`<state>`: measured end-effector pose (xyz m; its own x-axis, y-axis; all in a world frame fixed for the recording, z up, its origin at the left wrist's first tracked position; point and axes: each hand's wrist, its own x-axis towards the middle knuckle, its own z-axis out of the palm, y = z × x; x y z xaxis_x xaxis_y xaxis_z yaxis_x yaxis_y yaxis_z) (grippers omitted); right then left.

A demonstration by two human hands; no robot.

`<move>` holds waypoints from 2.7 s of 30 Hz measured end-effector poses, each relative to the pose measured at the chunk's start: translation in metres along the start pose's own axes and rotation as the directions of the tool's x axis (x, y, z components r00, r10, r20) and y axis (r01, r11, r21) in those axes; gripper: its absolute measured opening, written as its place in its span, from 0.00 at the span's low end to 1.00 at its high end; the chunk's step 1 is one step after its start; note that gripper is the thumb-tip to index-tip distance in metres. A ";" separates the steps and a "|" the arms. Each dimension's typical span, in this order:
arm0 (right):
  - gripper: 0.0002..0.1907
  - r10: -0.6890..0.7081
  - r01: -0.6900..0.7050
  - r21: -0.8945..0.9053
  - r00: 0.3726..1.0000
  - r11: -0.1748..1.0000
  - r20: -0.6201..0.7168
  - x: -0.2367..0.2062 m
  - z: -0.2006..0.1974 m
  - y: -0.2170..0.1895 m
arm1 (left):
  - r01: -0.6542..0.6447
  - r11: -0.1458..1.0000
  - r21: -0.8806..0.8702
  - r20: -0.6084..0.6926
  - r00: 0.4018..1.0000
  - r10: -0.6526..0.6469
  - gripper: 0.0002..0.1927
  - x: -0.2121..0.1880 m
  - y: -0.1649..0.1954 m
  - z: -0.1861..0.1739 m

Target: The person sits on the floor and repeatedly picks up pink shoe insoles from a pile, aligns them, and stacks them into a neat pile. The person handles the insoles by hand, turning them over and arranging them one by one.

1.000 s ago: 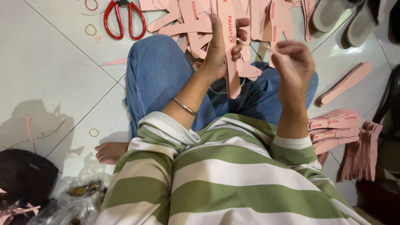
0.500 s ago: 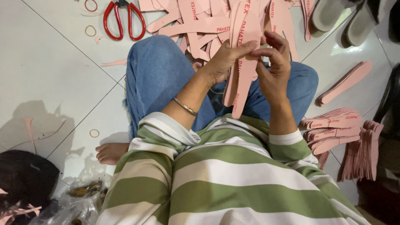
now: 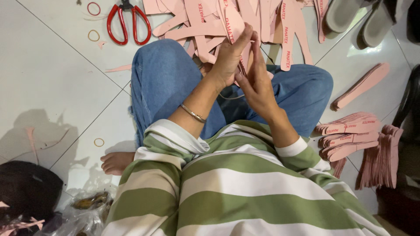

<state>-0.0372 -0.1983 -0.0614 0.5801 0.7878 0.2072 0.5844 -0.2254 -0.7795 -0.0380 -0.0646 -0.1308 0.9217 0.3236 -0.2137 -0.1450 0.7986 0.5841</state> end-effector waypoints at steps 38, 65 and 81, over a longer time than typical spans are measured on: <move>0.19 0.435 -0.284 0.634 0.896 0.719 -0.092 -0.061 -0.031 0.136 | 0.439 0.710 0.551 0.129 0.796 -0.592 0.15 -0.038 -0.078 -0.046; 0.22 0.411 -0.265 0.442 0.869 0.857 -0.276 0.001 0.006 0.186 | 0.032 0.991 0.132 -0.461 0.887 0.033 0.09 0.010 -0.074 -0.077; 0.07 0.146 -0.341 -0.536 0.916 0.772 -0.374 -0.025 0.036 0.202 | -0.422 0.876 0.232 -0.491 0.727 0.480 0.06 0.014 -0.067 -0.127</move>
<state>0.0459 -0.2428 -0.2450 0.8285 0.4747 0.2971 0.5574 -0.7502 -0.3556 -0.0611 -0.0493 -0.2722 0.4242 0.8677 -0.2592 -0.4324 0.4455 0.7839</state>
